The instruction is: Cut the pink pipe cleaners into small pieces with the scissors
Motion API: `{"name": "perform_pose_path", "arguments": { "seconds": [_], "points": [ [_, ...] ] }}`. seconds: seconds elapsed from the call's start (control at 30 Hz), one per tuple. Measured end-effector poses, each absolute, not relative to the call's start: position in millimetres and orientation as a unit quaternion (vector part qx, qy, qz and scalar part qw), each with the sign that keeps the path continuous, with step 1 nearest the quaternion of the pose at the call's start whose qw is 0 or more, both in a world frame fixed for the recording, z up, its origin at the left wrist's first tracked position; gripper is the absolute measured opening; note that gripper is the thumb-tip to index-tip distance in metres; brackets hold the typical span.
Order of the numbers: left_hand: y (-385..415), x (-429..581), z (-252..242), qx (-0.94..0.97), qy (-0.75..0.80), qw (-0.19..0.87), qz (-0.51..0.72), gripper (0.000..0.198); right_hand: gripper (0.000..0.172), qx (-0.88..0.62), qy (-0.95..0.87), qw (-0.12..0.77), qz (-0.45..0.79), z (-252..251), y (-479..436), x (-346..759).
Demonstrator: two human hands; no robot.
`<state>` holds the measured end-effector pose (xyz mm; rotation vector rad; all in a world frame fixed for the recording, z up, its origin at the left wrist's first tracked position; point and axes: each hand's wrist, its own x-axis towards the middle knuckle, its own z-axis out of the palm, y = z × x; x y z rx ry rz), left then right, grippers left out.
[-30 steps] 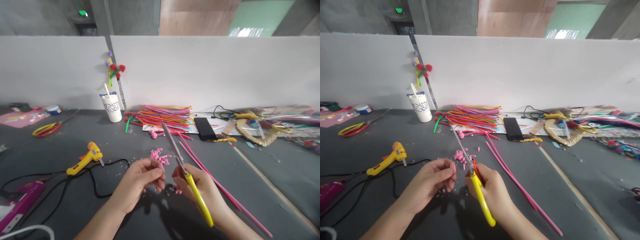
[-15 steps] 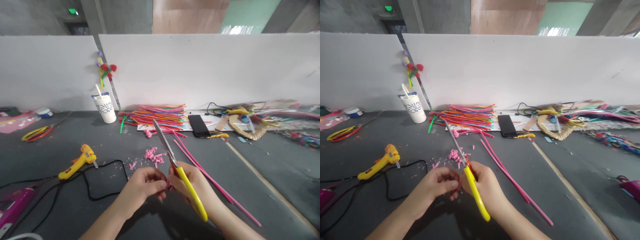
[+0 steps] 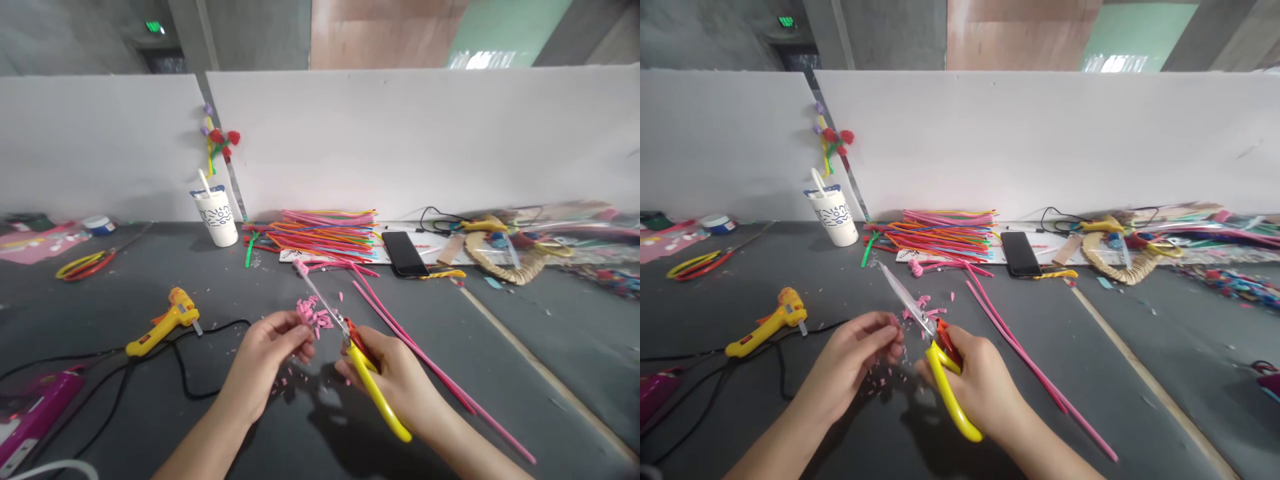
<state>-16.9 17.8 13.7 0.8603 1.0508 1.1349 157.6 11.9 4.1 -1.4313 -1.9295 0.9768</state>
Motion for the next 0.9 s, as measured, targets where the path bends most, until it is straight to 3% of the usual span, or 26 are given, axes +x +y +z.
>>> {"name": "perform_pose_path", "arguments": {
  "seconds": [0.33, 0.9],
  "points": [
    [22, -33, 19, 0.393, 0.422, 0.582, 0.573, 0.006, 0.021, -0.539, -0.818, 0.169, 0.106, -2, 12, 157],
    [19, -35, 19, 0.402, 0.421, 0.582, 0.567, 0.007, 0.018, -0.517, -0.84, 0.154, 0.05, -12, 10, 155]
  ]
}}
